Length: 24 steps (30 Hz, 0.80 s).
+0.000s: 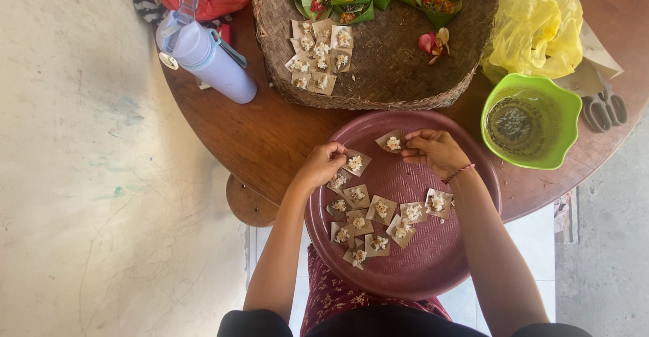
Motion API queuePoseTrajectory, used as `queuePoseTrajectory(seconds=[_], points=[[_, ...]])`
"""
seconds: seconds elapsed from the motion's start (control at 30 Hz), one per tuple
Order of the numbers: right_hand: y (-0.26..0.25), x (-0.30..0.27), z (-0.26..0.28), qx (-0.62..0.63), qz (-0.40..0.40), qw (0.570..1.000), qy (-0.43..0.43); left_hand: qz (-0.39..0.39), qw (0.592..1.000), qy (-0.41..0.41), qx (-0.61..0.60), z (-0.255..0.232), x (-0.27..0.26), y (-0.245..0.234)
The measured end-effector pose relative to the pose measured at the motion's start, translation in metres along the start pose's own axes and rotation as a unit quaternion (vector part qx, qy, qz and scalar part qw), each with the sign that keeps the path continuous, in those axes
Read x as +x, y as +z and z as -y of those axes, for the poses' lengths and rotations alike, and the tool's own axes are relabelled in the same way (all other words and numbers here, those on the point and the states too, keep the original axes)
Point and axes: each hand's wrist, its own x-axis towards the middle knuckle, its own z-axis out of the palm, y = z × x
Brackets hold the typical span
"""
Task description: The person assembles small square packets by placing a white granular substance onto them and arranging them in a woven basket. The person then gathers remaining items, including a plastic bag and a green bowl, and carries them away.
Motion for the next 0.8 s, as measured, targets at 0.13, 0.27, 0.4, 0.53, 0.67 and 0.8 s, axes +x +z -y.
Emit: queuePoseTrajectory(seconds=[0.13,0.27,0.4,0.53,0.67,0.8], points=[[0.025,-0.031,0.041,-0.005,0.044,0.999,-0.010,0.027,0.995,0.053,-0.083,-0.002,-0.004,-0.009],[0.053,-0.045,0.105,-0.050,0.066,0.996,-0.015,0.049,0.975,0.116,-0.184,-0.008,-0.007,-0.023],[0.073,-0.014,0.157,-0.100,0.084,0.991,-0.040,0.052,0.967,0.152,-0.200,-0.019,-0.017,-0.036],[0.083,0.060,0.170,-0.151,0.100,0.981,-0.068,0.070,0.957,0.176,-0.219,-0.033,-0.026,-0.047],[0.082,0.142,0.152,-0.171,0.086,0.981,-0.023,0.086,0.953,0.203,-0.210,-0.044,-0.030,-0.063],[0.085,0.196,0.126,-0.220,0.066,0.973,0.006,0.061,0.959,0.189,-0.200,-0.047,-0.031,-0.091]])
